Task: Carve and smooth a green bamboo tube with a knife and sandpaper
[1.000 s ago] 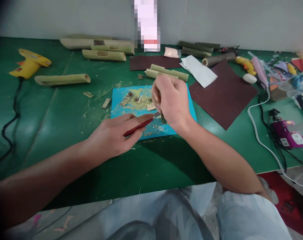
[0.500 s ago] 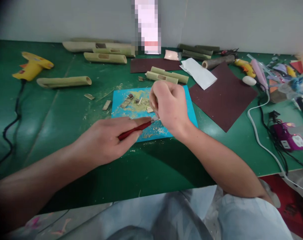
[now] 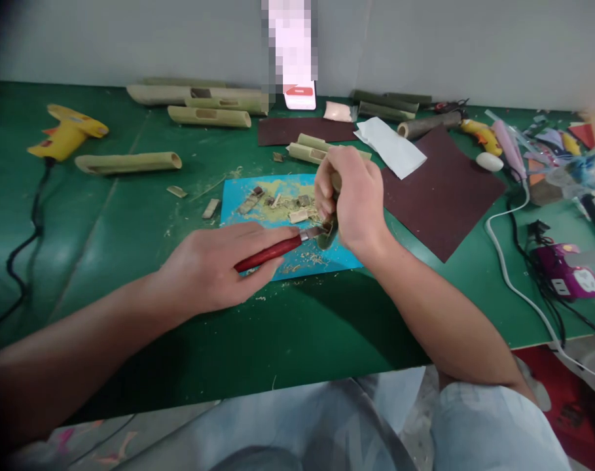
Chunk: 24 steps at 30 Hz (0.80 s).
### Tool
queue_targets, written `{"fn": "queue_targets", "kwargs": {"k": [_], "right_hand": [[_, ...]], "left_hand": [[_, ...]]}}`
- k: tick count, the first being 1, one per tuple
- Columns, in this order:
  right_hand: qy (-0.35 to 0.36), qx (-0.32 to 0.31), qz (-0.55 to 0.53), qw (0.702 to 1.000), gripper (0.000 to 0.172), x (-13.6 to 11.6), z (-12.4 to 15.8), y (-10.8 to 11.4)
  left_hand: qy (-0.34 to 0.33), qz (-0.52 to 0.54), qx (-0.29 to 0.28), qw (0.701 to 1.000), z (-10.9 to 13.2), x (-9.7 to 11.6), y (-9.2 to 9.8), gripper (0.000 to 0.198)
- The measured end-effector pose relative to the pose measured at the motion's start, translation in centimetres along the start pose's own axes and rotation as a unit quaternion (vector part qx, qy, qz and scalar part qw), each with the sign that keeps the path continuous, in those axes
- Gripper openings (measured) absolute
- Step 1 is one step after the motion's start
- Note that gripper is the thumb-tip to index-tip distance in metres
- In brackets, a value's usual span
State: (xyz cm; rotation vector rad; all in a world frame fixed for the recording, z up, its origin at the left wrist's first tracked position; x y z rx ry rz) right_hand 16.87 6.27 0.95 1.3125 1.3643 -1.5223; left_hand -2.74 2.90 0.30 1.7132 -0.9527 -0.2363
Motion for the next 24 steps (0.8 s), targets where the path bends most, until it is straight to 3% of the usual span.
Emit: {"fn": "queue_targets", "kwargs": {"k": [5, 8, 14, 24], "right_hand": [[-0.046, 0.004, -0.044, 0.998, 0.044, -0.6, -1.1, 0.4], [-0.081, 0.004, -0.073, 0.994, 0.050, -0.5, -1.9, 0.8], [-0.068, 0.005, -0.092, 0.993, 0.060, 0.3, -2.9, 1.5], [-0.223, -0.006, -0.209, 0.952, 0.056, 0.4, -2.5, 0.7]], "left_hand": [[0.036, 0.016, 0.038, 0.998, 0.0, 0.4, 0.8, 0.044], [0.049, 0.010, 0.043, 0.998, -0.2, 0.4, 1.4, 0.038], [0.011, 0.019, 0.077, 0.997, -0.3, 0.6, 1.8, 0.031], [-0.029, 0.029, 0.056, 0.998, 0.1, 0.7, 1.5, 0.034]]}}
Point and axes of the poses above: each hand's wrist, its own z-axis away from the middle knuckle, its own y-axis out of the back of the hand, x = y × z, the point moved 1 cm from there along -z, towards the middle knuckle, and after that the axes turned 12 degrees about x, right-handed, at the moved point
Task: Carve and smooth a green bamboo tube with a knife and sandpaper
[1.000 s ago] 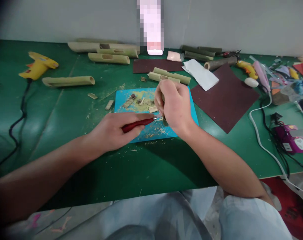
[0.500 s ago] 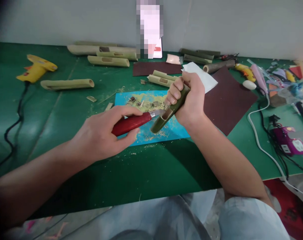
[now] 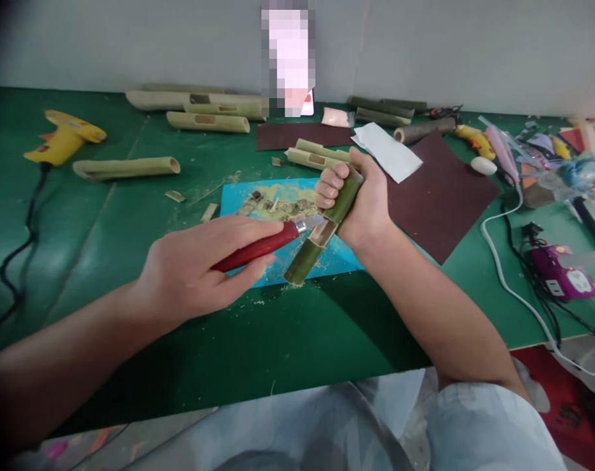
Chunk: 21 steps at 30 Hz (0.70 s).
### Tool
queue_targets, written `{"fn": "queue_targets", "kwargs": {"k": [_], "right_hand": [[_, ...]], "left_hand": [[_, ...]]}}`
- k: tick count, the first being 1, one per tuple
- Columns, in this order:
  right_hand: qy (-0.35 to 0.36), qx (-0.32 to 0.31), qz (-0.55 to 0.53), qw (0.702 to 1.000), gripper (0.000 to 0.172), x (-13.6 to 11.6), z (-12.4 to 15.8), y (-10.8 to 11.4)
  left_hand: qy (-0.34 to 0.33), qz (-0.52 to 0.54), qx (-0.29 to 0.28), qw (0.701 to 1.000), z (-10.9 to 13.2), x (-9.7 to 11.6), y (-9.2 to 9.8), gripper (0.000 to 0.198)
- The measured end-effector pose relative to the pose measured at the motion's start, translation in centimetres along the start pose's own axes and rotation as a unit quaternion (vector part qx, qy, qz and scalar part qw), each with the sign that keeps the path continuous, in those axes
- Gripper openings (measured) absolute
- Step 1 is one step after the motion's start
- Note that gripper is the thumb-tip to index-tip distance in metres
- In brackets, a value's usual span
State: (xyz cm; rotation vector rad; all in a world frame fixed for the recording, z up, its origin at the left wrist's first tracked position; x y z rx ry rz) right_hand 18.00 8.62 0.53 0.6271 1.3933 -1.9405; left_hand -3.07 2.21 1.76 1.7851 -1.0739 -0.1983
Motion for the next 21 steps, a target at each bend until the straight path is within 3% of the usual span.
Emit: {"fn": "queue_targets", "kwargs": {"k": [4, 9, 15, 21], "right_hand": [[0.000, 0.005, -0.009, 1.000, 0.057, 0.1, -0.3, 0.4], [0.089, 0.009, 0.032, 0.996, 0.057, 0.1, -0.1, 0.6], [0.164, -0.041, 0.065, 0.983, 0.062, -0.3, 0.9, -0.1], [0.244, -0.023, 0.091, 0.965, 0.060, -0.7, 1.5, -0.5]], "left_hand": [[-0.003, 0.003, -0.011, 1.000, 0.0, 0.2, 0.6, 0.029], [0.008, 0.012, -0.020, 1.000, -0.3, 0.5, 1.1, 0.028], [-0.012, 0.015, 0.051, 0.999, -0.3, 0.2, 0.5, 0.031], [0.012, 0.014, -0.007, 1.000, -0.3, -0.1, 0.4, 0.034]]}}
Point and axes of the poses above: each hand's wrist, its own z-axis away from the middle knuckle, its own y-axis out of the back of the hand, x = y × z, the point moved 1 cm from there along -z, towards the middle knuckle, and after that the axes turned 12 degrees about x, right-handed, at the moved point
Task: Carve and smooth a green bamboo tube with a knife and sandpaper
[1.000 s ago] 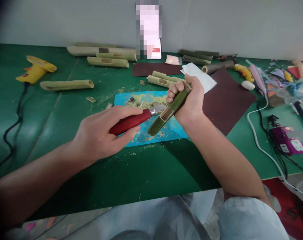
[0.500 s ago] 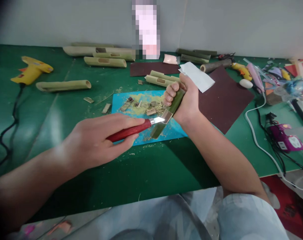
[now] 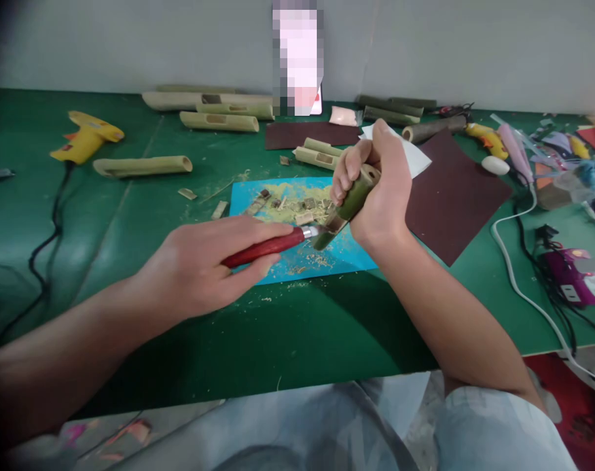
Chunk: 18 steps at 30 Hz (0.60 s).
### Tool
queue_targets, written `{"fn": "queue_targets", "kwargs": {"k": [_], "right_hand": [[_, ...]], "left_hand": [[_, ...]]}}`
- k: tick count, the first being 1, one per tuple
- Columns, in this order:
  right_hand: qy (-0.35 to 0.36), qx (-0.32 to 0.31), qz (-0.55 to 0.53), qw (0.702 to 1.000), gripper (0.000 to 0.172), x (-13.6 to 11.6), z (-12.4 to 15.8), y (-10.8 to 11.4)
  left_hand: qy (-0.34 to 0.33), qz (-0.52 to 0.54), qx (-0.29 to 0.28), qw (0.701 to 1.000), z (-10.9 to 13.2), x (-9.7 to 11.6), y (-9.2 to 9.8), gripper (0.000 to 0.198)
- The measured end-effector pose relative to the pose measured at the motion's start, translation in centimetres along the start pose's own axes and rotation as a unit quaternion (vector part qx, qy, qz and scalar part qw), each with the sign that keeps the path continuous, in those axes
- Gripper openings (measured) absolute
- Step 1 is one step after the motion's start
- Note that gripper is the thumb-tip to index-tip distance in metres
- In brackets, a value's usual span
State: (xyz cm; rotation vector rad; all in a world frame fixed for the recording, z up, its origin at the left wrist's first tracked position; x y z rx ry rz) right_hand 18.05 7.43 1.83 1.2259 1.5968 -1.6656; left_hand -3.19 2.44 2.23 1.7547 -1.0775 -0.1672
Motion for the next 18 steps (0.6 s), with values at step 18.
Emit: {"fn": "queue_targets", "kwargs": {"k": [18], "right_hand": [[0.032, 0.159, -0.072, 0.984, 0.047, -0.2, -1.4, 1.4]], "left_hand": [[0.084, -0.209, -0.079, 0.971, -1.0, -6.8, -1.7, 0.030]]}}
Point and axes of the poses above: each hand's wrist, its own z-axis away from the middle knuckle, its own y-axis out of the back of the hand, x = y × z, the point moved 1 cm from there along -z, towards the middle knuckle, and after that the axes turned 12 degrees about x, right-handed, at the moved point
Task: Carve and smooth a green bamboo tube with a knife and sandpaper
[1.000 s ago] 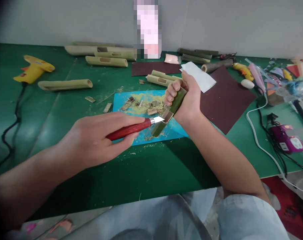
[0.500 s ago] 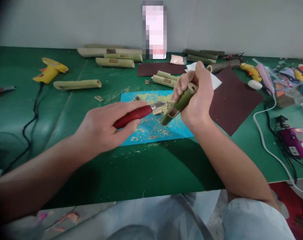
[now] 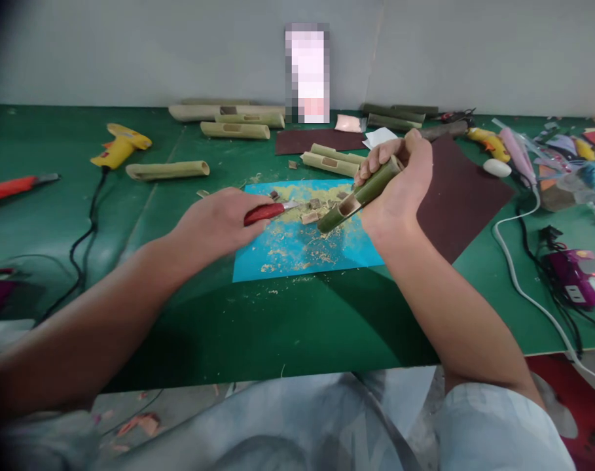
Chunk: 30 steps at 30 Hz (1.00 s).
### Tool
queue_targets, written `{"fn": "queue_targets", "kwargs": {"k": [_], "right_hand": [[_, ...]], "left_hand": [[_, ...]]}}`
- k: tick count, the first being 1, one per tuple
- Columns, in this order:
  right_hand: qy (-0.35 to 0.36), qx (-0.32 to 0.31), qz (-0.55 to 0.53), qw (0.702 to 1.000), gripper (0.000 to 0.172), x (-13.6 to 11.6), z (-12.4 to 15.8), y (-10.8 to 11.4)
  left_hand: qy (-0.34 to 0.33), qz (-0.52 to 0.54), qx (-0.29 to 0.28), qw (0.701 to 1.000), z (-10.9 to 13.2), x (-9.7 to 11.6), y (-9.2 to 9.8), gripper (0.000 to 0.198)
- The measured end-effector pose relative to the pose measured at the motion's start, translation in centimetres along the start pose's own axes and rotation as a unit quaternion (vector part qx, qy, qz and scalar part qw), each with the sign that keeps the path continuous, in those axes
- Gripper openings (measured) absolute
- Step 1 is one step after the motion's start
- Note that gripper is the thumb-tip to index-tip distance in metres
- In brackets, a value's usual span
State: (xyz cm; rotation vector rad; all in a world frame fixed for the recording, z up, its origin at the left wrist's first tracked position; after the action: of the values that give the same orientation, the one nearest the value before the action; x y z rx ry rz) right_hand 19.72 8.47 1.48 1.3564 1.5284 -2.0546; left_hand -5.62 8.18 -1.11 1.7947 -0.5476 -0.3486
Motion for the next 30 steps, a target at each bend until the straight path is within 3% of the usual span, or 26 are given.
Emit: {"fn": "queue_targets", "kwargs": {"k": [4, 6, 9, 12, 15, 20, 30], "right_hand": [[-0.003, -0.006, -0.018, 1.000, 0.045, -0.2, 0.3, -0.1], [0.006, -0.013, -0.027, 1.000, 0.043, -0.3, 0.6, -0.2], [0.003, -0.006, -0.039, 0.999, 0.042, -0.5, 1.0, -0.3], [0.000, -0.012, -0.051, 0.999, 0.043, -0.6, 1.3, -0.5], [0.003, -0.018, -0.046, 0.999, 0.045, -0.6, 1.4, -0.6], [-0.002, -0.018, -0.031, 0.999, 0.043, -0.6, 1.0, -0.3], [0.012, -0.023, -0.008, 1.000, 0.038, -0.2, 0.8, 0.0]], "left_hand": [[-0.089, 0.050, 0.018, 0.995, 0.9, 2.0, 1.2, 0.028], [-0.147, 0.121, -0.058, 0.980, 2.1, 4.1, 2.4, 0.021], [-0.262, 0.230, -0.221, 0.911, 4.3, 7.5, 3.9, 0.009], [-0.332, 0.233, -0.287, 0.868, 6.3, 9.8, 4.0, 0.003], [-0.363, 0.191, -0.295, 0.863, 7.5, 10.9, 2.9, 0.010], [-0.386, 0.153, -0.284, 0.864, 9.0, 11.7, 1.1, 0.004], [-0.418, 0.180, -0.223, 0.862, 11.0, 12.3, 0.5, 0.016]]}}
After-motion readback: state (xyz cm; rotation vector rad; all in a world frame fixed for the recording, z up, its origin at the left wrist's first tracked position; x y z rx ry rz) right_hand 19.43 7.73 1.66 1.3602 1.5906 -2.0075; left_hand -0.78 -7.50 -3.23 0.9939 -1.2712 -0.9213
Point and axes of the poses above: each hand's wrist, its own z-axis away from the middle knuckle, its own y-axis out of the back of the hand, x = y × z, the point moved 1 cm from there along -z, towards the middle knuckle, and after that the axes turned 12 degrees about x, right-handed, at the moved point
